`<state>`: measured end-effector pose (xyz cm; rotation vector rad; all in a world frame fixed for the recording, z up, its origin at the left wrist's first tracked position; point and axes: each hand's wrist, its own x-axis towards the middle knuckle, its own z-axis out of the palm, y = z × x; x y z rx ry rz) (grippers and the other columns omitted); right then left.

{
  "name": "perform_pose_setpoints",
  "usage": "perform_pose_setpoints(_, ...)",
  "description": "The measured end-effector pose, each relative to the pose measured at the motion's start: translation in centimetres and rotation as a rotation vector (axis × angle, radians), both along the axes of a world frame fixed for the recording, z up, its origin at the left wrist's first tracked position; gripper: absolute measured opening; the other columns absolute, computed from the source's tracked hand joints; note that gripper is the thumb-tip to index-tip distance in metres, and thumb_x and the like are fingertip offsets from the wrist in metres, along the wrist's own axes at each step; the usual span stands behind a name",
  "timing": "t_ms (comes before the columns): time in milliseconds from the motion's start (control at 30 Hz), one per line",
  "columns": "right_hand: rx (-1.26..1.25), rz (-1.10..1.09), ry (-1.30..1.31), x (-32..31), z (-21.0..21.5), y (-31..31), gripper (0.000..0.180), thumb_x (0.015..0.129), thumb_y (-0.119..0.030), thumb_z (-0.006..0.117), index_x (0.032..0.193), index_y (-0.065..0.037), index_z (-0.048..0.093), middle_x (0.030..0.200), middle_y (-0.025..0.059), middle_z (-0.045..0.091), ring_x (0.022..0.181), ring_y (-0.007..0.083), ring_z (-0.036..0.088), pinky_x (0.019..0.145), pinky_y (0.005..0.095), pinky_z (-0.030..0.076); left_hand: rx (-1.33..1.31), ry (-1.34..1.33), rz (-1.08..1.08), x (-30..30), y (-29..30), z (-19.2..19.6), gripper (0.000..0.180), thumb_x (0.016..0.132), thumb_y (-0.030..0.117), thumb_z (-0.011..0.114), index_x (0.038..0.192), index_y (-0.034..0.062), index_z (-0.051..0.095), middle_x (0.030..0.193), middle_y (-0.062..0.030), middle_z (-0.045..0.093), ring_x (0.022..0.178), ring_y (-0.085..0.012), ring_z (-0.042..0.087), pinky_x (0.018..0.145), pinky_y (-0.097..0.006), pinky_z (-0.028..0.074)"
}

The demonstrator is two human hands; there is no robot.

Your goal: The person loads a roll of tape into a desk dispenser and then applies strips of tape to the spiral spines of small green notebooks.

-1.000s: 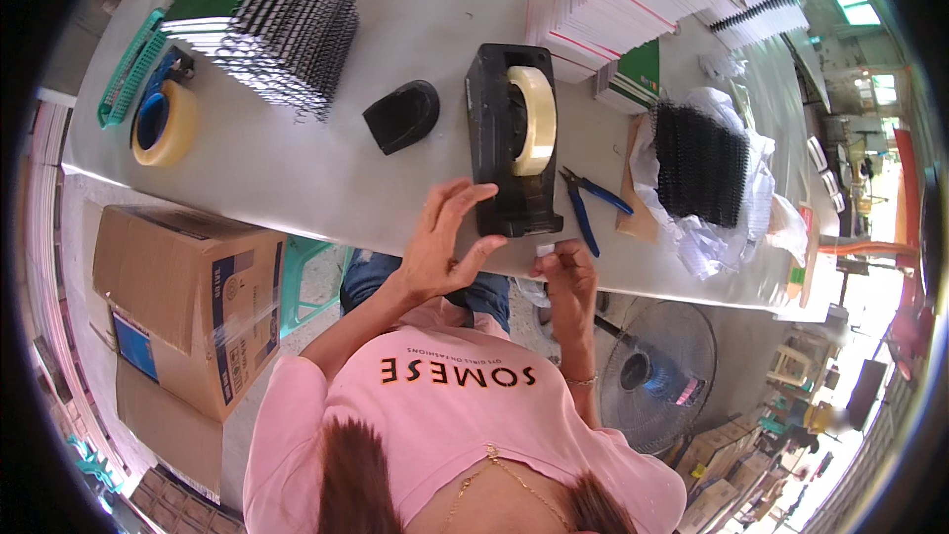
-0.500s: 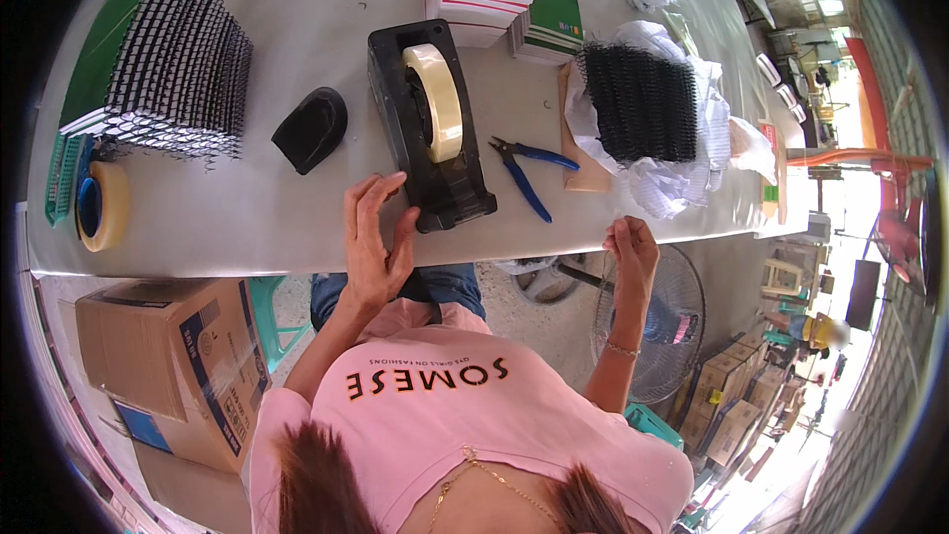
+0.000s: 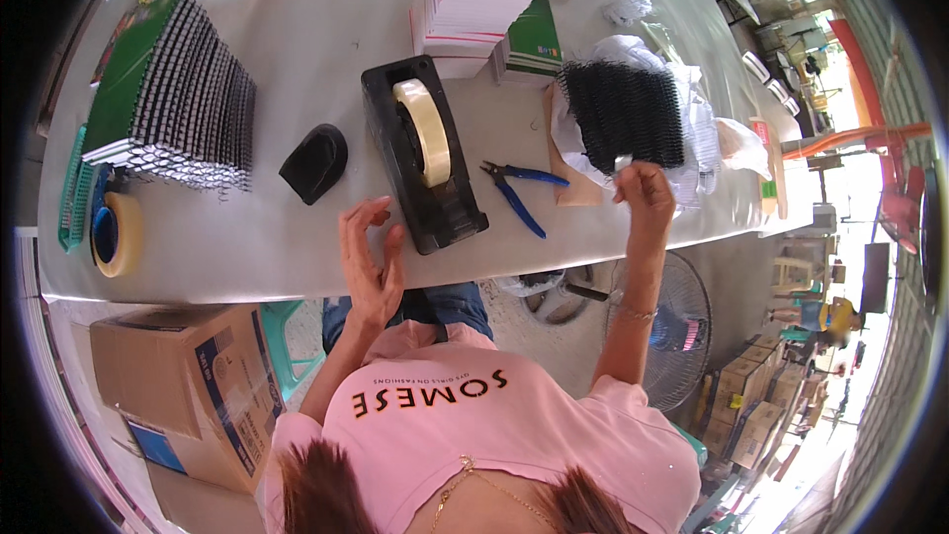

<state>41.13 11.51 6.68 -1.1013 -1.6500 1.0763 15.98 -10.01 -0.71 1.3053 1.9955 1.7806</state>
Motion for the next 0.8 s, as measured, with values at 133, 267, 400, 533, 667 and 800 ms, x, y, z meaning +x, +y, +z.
perform_pose_setpoints(133,0.206,-0.052,0.050,1.6,4.2,3.7,0.009,0.093,-0.011,0.066,0.095,-0.003,0.065,0.078,0.0021,0.062,0.067,0.0069,0.053,0.062,0.0219,0.044,0.112,-0.215,0.051,0.2,0.1,-0.8,0.034,0.091,-0.005,0.057,0.124,0.0024,0.053,0.109,-0.0106,0.050,0.095,-0.0200,0.052,0.089,-0.034,0.043)
perform_pose_setpoints(267,0.338,-0.069,0.037,1.7,8.6,4.9,0.009,0.093,-0.012,0.066,0.093,-0.003,0.065,0.077,0.0021,0.063,0.066,0.0068,0.053,0.061,0.0216,0.043,0.149,-0.382,0.082,0.0,-0.2,-0.9,0.030,0.093,-0.004,0.056,0.122,0.0027,0.053,0.109,-0.0087,0.047,0.096,-0.0175,0.050,0.088,-0.032,0.042)
perform_pose_setpoints(400,0.335,-0.013,0.037,0.2,9.5,6.5,0.008,0.093,-0.010,0.066,0.092,-0.002,0.065,0.077,0.0014,0.062,0.065,0.0061,0.052,0.060,0.0211,0.042,0.074,-0.231,0.129,-0.2,-1.1,-0.8,0.030,0.092,-0.003,0.057,0.122,0.0017,0.053,0.109,-0.0101,0.048,0.095,-0.0189,0.050,0.086,-0.033,0.043)
perform_pose_setpoints(533,0.319,0.110,0.088,-2.1,8.6,8.5,0.008,0.092,-0.010,0.067,0.092,-0.002,0.066,0.076,0.0009,0.062,0.063,0.0053,0.050,0.059,0.0209,0.041,0.043,-0.125,0.198,-0.5,-2.0,-0.1,0.029,0.092,-0.002,0.058,0.120,0.0012,0.054,0.107,-0.0115,0.049,0.090,-0.0200,0.052,0.084,-0.032,0.044)
perform_pose_setpoints(667,0.155,0.167,0.178,-5.2,8.1,11.1,0.012,0.091,-0.013,0.069,0.092,-0.001,0.067,0.075,0.0009,0.062,0.063,0.0052,0.050,0.059,0.0210,0.041,0.011,-0.030,0.244,-1.1,-2.8,-0.3,0.030,0.090,-0.004,0.060,0.119,0.0016,0.055,0.110,-0.0125,0.051,0.090,-0.0209,0.054,0.082,-0.033,0.046)
perform_pose_setpoints(800,0.157,0.171,0.213,-7.4,8.1,17.6,0.014,0.090,-0.015,0.070,0.091,-0.001,0.067,0.074,0.0008,0.062,0.060,0.0055,0.050,0.056,0.0217,0.041,-0.092,0.194,0.303,-2.3,-3.6,-0.5,0.028,0.095,0.003,0.057,0.122,0.0016,0.053,0.111,-0.0119,0.050,0.093,-0.0204,0.052,0.084,-0.033,0.045)
